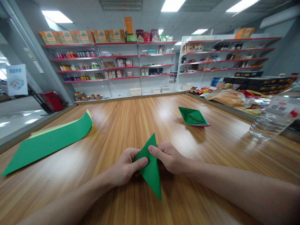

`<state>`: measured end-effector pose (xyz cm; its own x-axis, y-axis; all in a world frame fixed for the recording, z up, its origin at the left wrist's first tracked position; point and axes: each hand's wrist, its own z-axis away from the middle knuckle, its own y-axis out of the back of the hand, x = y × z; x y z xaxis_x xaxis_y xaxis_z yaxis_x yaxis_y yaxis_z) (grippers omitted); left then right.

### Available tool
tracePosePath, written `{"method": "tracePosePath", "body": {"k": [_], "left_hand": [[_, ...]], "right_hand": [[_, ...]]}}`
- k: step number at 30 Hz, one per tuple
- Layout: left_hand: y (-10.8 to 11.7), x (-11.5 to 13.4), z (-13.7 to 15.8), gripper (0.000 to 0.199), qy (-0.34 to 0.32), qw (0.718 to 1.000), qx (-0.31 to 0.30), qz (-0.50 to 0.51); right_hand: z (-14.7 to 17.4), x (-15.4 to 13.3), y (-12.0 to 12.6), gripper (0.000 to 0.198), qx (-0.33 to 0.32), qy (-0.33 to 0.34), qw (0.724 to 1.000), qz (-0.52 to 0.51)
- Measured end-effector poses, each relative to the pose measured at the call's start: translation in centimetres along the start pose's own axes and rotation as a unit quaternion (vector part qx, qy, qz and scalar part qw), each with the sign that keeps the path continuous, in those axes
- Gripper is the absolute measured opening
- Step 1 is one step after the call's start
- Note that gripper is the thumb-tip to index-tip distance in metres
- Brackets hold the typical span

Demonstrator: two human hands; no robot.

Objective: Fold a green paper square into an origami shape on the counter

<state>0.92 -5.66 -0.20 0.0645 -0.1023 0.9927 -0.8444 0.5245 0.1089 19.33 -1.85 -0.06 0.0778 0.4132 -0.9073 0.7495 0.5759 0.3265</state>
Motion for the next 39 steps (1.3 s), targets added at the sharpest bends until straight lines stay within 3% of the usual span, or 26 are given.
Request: {"method": "tracePosePath", "body": {"k": [4,7,10,13,19,24,28,32,35,39], "left_hand": [[0.2,-0.3,0.0,0.038,0.012,0.998,-0.018,0.059],[0.3,-0.3,-0.1,0.036,0.008,0.998,-0.020,0.051],[0.2,-0.3,-0.4,0.037,-0.005,0.999,0.042,-0.001],[0.1,-0.2,-0.7,0.044,-0.017,0.992,0.116,-0.042],[-0.3,0.0,-0.6,0.043,-0.001,0.994,0.099,0.052],[-0.1,0.1,-0.3,0.043,-0.050,0.985,0.166,-0.021],[0.0,0.3,-0.3,0.050,-0.040,0.982,0.177,-0.051],[-0.7,0.6,-0.7,0.063,-0.004,0.952,0.284,-0.115],[-1.4,1.0,-1.0,0.066,0.013,0.922,0.364,-0.134],[-2.1,1.9,-0.9,0.069,0.012,0.929,0.358,-0.095]], "right_hand": [[0.2,-0.1,-0.2,0.052,-0.006,-0.021,0.998,-0.067],[0.1,0.2,-0.2,0.052,0.015,0.000,1.000,-0.002],[-0.3,0.7,-0.1,0.051,0.049,0.002,0.995,0.084],[-0.5,0.9,0.0,0.050,0.015,-0.009,0.994,0.104],[0.0,-0.1,-0.3,0.050,0.012,0.048,0.993,0.107],[0.0,-0.4,-0.4,0.050,-0.027,0.023,0.990,0.137],[0.0,-0.3,-0.7,0.049,-0.064,0.031,0.977,0.203],[0.2,-0.9,-1.4,0.049,-0.048,0.043,0.960,0.273],[0.5,-1.7,-1.9,0.051,-0.071,0.035,0.962,0.262],[1.0,-2.2,-2.2,0.050,-0.107,0.111,0.954,0.258]]}}
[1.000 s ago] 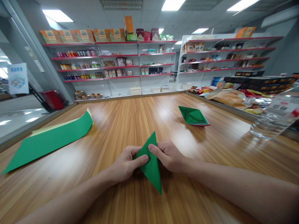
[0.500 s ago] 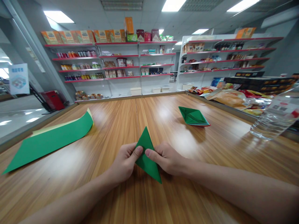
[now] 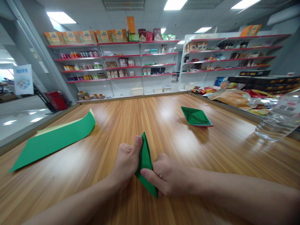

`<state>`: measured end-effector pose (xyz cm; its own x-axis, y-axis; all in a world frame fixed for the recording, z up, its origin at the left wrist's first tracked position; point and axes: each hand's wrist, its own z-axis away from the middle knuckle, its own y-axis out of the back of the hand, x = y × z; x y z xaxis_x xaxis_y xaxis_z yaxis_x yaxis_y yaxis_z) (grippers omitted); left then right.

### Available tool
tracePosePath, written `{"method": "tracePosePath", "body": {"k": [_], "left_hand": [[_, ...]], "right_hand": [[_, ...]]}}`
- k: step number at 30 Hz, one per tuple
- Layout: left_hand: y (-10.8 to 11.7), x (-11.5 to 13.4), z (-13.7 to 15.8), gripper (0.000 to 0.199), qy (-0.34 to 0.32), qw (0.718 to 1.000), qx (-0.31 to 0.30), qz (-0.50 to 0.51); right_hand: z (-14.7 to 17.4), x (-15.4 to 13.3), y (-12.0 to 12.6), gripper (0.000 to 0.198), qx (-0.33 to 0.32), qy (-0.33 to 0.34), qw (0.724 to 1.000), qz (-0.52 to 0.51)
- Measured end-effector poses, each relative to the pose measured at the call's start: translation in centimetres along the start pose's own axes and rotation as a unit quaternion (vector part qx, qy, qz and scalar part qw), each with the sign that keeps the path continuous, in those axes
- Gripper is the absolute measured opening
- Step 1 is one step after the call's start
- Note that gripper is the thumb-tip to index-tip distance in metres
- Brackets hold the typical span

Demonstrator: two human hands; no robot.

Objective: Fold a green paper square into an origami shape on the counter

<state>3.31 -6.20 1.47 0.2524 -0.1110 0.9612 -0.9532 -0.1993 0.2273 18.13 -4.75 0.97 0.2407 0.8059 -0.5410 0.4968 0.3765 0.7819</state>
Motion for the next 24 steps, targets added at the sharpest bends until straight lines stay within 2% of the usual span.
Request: {"method": "tracePosePath", "body": {"k": [2,3,6,9,12,15,16,18,21,22,24], "left_hand": [[0.0,0.4,0.2,0.069,0.000,1.000,-0.006,0.011],[0.1,0.5,0.3,0.069,-0.001,1.000,0.004,0.013],[0.2,0.6,0.3,0.068,0.000,0.998,0.068,0.012],[0.4,0.5,0.1,0.067,0.012,0.995,0.103,0.005],[0.3,0.7,0.0,0.066,0.038,0.998,0.058,0.007],[0.0,0.7,0.0,0.066,0.062,0.998,-0.003,0.020],[0.0,0.7,0.1,0.066,0.069,0.997,-0.006,0.024],[0.1,0.5,0.0,0.066,0.067,0.996,0.039,0.032],[0.4,-0.1,-0.4,0.065,0.032,0.985,0.164,0.031],[0.5,-0.4,-0.6,0.065,0.022,0.981,0.192,0.028],[0.6,-0.7,-0.9,0.065,0.026,0.977,0.209,0.023]], "right_hand": [[0.1,-0.1,-0.2,0.049,0.009,0.036,0.999,0.013],[0.1,-0.1,-0.3,0.049,0.014,0.032,0.999,0.016],[0.2,-0.6,-0.4,0.045,0.014,-0.024,0.999,0.037],[0.2,-1.2,-0.3,0.040,-0.029,-0.050,0.998,0.040],[0.2,-1.5,0.1,0.037,-0.077,-0.014,0.997,0.018],[0.3,-1.4,0.3,0.033,-0.090,0.060,0.994,0.027],[0.3,-1.3,0.3,0.032,-0.089,0.063,0.994,0.031],[0.3,-1.2,0.0,0.037,-0.075,0.017,0.996,0.039],[0.2,-1.3,-0.5,0.048,-0.029,-0.077,0.993,0.088],[0.2,-1.4,-0.6,0.050,-0.013,-0.089,0.990,0.109],[0.1,-1.4,-0.6,0.047,-0.006,-0.079,0.988,0.135]]}}
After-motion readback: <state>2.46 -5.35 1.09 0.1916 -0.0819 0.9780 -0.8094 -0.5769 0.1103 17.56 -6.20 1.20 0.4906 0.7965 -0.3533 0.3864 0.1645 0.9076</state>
